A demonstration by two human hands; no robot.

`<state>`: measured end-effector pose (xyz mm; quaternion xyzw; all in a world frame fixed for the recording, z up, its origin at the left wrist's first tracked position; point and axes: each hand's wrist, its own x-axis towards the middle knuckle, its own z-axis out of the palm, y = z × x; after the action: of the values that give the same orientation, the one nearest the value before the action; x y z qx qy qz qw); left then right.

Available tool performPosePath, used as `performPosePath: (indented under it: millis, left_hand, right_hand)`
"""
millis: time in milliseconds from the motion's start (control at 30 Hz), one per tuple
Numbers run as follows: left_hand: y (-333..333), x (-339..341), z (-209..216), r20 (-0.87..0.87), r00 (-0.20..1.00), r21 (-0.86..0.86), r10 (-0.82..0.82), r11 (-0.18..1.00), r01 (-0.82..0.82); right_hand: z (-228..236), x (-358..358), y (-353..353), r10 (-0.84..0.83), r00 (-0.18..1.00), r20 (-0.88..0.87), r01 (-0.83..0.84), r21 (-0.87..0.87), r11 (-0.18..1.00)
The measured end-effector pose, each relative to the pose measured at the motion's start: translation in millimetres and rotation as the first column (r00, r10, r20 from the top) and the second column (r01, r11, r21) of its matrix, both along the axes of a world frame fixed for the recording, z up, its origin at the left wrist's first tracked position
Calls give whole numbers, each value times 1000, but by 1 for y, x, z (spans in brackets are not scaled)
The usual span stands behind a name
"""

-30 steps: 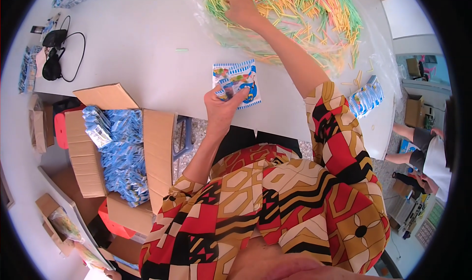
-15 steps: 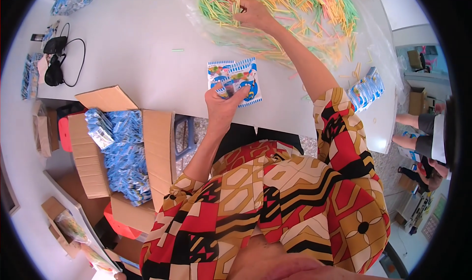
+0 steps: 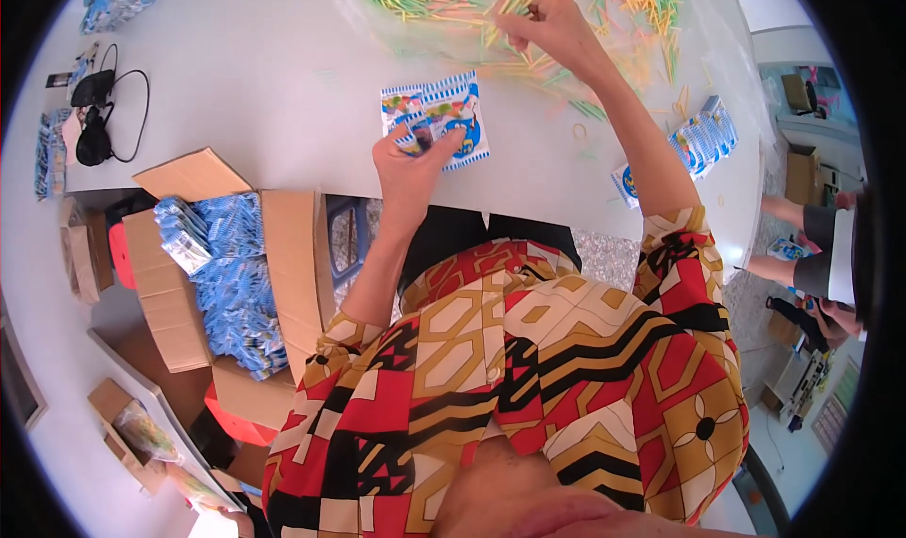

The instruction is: Packaging colorful plastic rings into small bags at a workshop table.

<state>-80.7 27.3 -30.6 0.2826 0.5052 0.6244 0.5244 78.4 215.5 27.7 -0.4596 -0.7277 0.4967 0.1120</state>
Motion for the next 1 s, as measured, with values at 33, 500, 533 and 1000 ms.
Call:
performPosePath:
  millis: [33,500,533,1000]
  left_hand:
    - [1,1,-2,9,1000,23,3,1000,-3]
    - [0,15,4,-96,995,98,-42,994,51]
    - [0,17,5,-120,991,107,-59,992,72]
    - [-3,32,14,-172,971,142,-167,971,192]
  right_hand:
    - [-12,5,-13,-19,994,-105,30,111,993]
    - [-21,42,-61,-103,962,-254,153,184,971]
    - [-11,43,-63,-62,922,-383,154,213,965]
    - [36,38,-98,398,889,-225,-80,781,620]
